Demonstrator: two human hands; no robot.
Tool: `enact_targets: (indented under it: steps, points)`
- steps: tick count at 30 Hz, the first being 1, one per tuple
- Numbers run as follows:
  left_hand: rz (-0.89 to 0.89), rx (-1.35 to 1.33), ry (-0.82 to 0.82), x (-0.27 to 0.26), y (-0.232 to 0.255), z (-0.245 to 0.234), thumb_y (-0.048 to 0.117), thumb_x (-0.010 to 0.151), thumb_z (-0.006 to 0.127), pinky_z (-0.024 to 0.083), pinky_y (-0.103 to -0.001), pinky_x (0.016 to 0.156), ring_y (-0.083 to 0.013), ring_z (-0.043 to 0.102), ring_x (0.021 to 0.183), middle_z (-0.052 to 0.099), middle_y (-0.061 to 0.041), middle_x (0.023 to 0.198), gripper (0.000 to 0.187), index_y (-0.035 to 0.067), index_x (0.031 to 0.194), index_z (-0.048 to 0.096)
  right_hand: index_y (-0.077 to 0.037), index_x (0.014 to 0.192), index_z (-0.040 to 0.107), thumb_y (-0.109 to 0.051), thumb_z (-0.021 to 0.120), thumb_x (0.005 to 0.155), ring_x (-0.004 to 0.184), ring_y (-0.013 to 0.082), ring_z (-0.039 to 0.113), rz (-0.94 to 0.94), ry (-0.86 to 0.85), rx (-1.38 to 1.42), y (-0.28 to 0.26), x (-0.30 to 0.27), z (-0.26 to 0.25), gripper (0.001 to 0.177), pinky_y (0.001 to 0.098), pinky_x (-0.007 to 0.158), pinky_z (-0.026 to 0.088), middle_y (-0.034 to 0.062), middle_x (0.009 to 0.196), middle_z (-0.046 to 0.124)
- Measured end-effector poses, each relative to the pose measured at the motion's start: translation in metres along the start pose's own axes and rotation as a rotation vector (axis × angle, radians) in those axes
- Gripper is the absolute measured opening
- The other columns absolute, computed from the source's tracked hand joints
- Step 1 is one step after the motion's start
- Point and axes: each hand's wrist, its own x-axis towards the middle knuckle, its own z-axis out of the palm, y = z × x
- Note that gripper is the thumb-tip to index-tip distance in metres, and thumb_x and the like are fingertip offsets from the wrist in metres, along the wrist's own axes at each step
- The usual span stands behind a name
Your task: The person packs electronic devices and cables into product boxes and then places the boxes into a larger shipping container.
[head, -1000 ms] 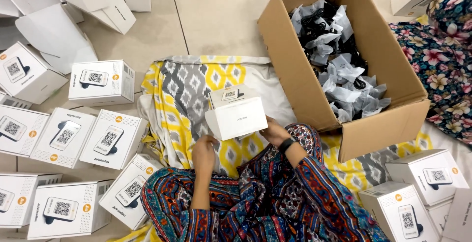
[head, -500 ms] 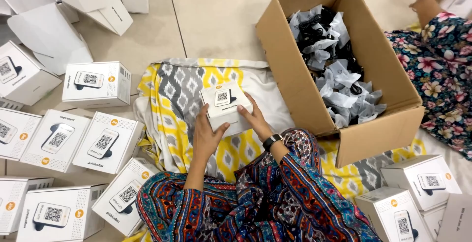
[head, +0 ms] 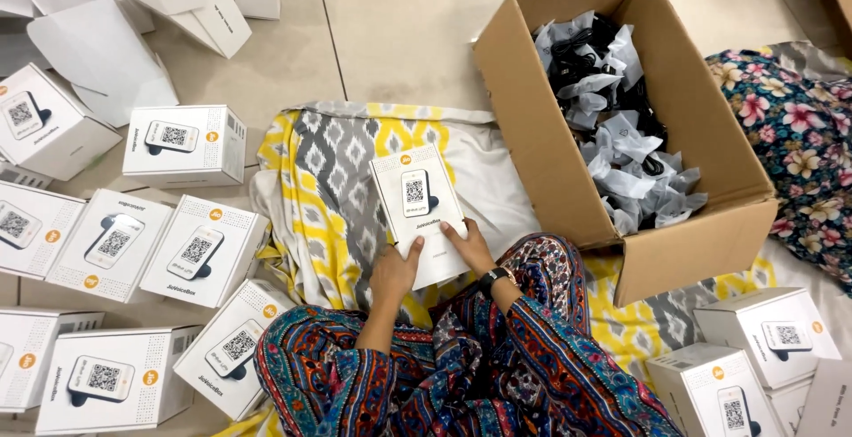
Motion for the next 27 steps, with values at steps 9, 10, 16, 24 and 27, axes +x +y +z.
enact_targets:
  steps: [9,10,16,24,27]
  points:
    - [0.213,-0.141,-0.049,0.049,-0.043,0.044,0.075,0.085,0.055,0.052,-0.049,0.098,-0.0460,0.065,0.114,0.066,-0.032,0.122,0.092,-0.005,0.132,0.059,0.002,0.130,0.064,-0.060,0.068,0.086,0.090,0.0245,0.077,-0.032,-0.008,-0.112,0.005,0.003,-0.001,0.076,0.0346,0.083,0.059,0.0195,0.105,0.077]
    - [0.212,-0.142,-0.047,0.044,-0.039,0.041,0.075,0.085,0.055,0.052,-0.049,0.098,-0.0460,0.065,0.114,0.066,-0.032,0.122,0.092,-0.005,0.132,0.059,0.002,0.130,0.064,-0.060,0.068,0.086,0.090,0.0245,0.077,-0.033,-0.010,-0.113,0.005,0.003,-0.002,0.076,0.0346,0.083,0.059,0.0195,0.105,0.077]
    - [0.262,-0.335,0.040,0.048,-0.044,0.048,0.051,0.074,0.082,0.049,-0.044,0.104,-0.0435,0.061,0.123,0.059,-0.033,0.132,0.106,-0.011,0.145,0.034,0.002,0.138,0.056,-0.054,0.068,0.089,0.095,0.0251,0.076,-0.114,-0.043,-0.113,0.015,0.001,0.002,0.076,0.0348,0.085,0.058,0.0205,0.112,0.076]
    - [0.278,-0.161,0.190,0.007,-0.009,-0.004,0.030,0.065,0.092,0.052,-0.047,0.093,-0.0429,0.065,0.111,0.067,-0.027,0.119,0.084,-0.003,0.129,0.048,0.004,0.142,0.041,-0.038,0.081,0.087,0.113,0.0234,0.064,-0.350,-0.043,0.007,0.044,0.019,0.011,0.080,0.0364,0.094,0.053,0.0224,0.128,0.065]
    - [0.277,-0.105,0.252,0.013,-0.007,-0.007,0.032,0.072,0.089,0.054,-0.050,0.081,-0.0440,0.069,0.098,0.072,-0.026,0.102,0.070,-0.002,0.120,0.051,0.003,0.131,0.055,-0.037,0.083,0.082,0.093,0.0234,0.067,-0.217,0.046,-0.106,0.026,0.009,0.010,0.069,0.0365,0.083,0.056,0.0216,0.110,0.073]
